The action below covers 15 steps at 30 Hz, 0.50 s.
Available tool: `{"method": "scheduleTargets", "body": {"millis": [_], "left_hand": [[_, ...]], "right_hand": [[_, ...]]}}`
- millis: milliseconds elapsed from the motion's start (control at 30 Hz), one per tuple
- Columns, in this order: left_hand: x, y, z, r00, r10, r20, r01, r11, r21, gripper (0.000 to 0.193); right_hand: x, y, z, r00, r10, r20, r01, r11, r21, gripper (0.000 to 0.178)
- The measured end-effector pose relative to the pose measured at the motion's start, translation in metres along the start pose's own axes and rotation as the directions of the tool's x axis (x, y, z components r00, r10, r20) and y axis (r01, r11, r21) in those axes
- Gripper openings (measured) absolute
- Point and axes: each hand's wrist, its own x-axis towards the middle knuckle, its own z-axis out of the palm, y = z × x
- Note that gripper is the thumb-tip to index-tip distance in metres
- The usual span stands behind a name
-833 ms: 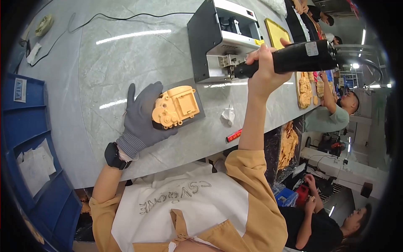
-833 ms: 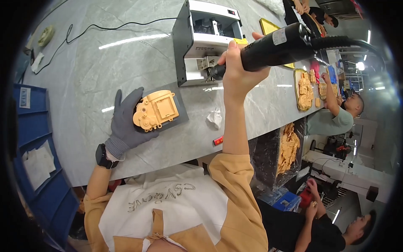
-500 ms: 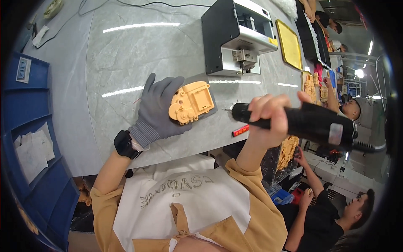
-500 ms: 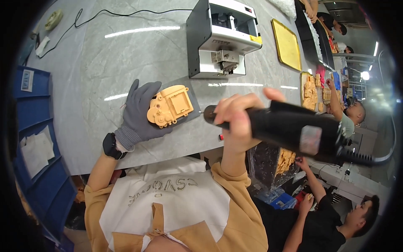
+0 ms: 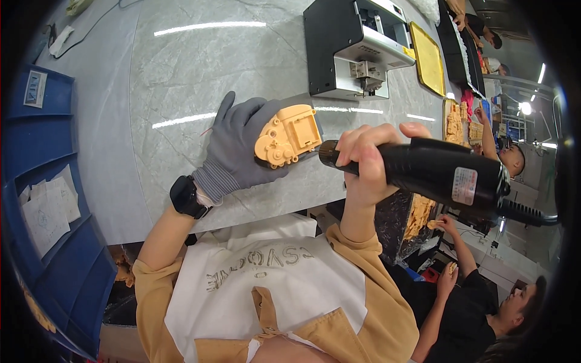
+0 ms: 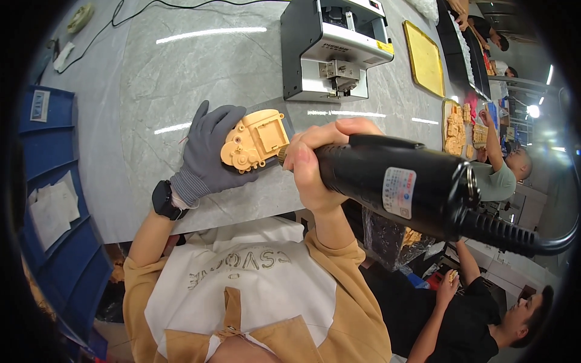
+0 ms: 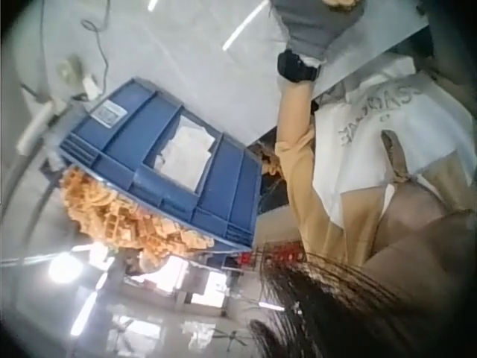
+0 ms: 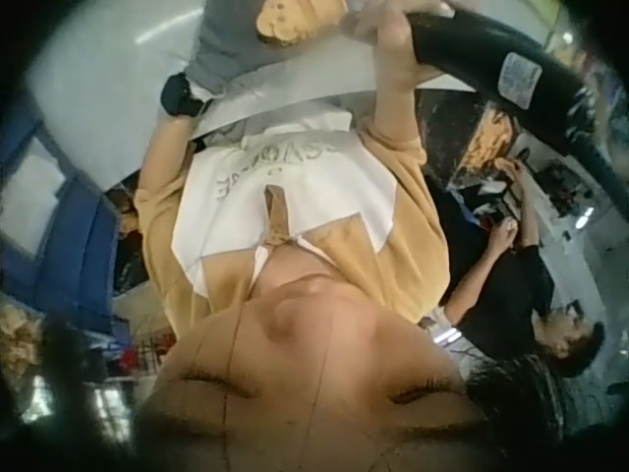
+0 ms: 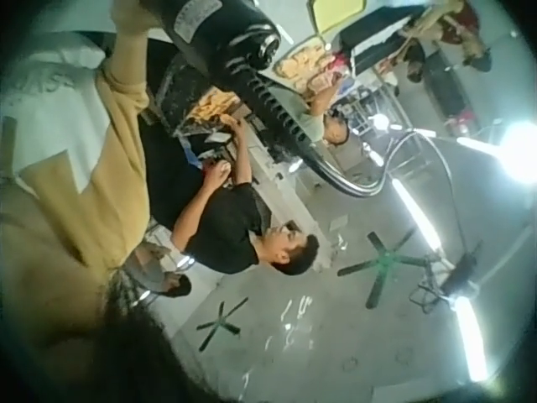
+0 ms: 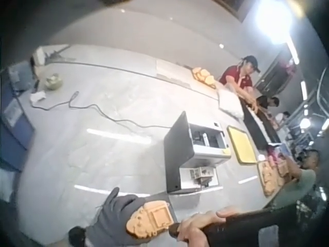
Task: The person drives screws into plastic casings using an electric screwdriver, places the assembled casing into a blue bin, and retrieves another casing to continue fastening screws.
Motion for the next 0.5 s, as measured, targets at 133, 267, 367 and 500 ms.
{"method": "scheduleTargets", "body": {"millis": [133, 267, 367, 500], "left_hand": [[0.001, -0.001, -0.002, 1.000, -0.012, 0.019, 0.012, 1.000, 0.003, 0.090], [-0.001, -0.001, -0.003, 0.999, -0.014, 0.031, 0.015, 1.000, -0.020, 0.091], [-0.002, -0.004, 0.003, 0.998, 0.023, -0.052, -0.028, 0.995, -0.098, 0.090], [-0.004, -0.009, 0.006, 0.995, 0.072, -0.073, -0.083, 0.983, -0.162, 0.087]], "right_hand": [[0.002, 0.006, 0.000, 0.997, -0.009, 0.071, 0.011, 1.000, -0.026, 0.045], [-0.001, 0.007, 0.002, 0.996, -0.027, 0.086, 0.033, 0.997, -0.065, 0.041], [-0.002, 0.010, 0.000, 0.995, -0.038, 0.097, 0.041, 0.999, -0.019, 0.040], [-0.002, 0.012, 0.000, 0.988, -0.090, 0.123, 0.083, 0.995, 0.058, 0.045]]}}
